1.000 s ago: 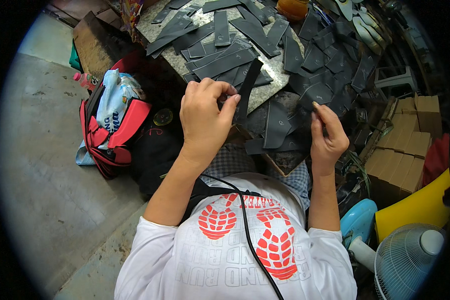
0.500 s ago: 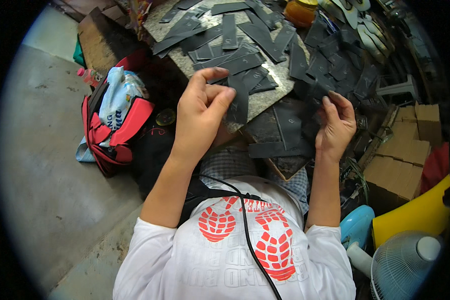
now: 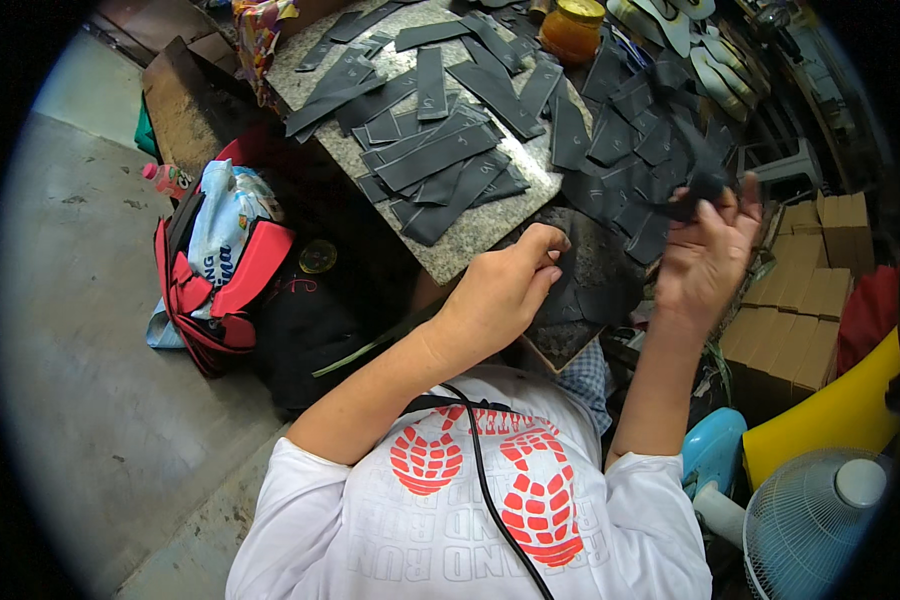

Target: The person repeatedly picks up small black rectangular pieces from a table, inspects them by turning them over, and places them back down. The person handles the pieces one at a time and occasionally moves them aside to access others.

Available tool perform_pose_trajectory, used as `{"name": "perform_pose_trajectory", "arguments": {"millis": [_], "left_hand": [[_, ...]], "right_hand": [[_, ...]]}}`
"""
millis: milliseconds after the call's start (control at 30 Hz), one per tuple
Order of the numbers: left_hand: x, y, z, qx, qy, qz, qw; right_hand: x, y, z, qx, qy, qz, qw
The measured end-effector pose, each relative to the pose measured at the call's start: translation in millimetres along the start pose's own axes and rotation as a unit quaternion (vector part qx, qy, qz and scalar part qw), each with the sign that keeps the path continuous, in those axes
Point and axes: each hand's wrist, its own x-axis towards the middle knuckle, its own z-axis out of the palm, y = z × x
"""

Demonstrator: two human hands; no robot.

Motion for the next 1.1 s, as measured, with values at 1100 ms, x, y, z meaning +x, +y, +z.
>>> {"name": "perform_pose_trajectory", "arguments": {"millis": [1100], "left_hand": [[-5.0, 10.4, -46.3, -0.219, 0.121, -0.111, 0.962]], "right_hand": [[-88.6, 1.3, 40.0, -0.073, -0.106, 0.304, 0.944]]}}
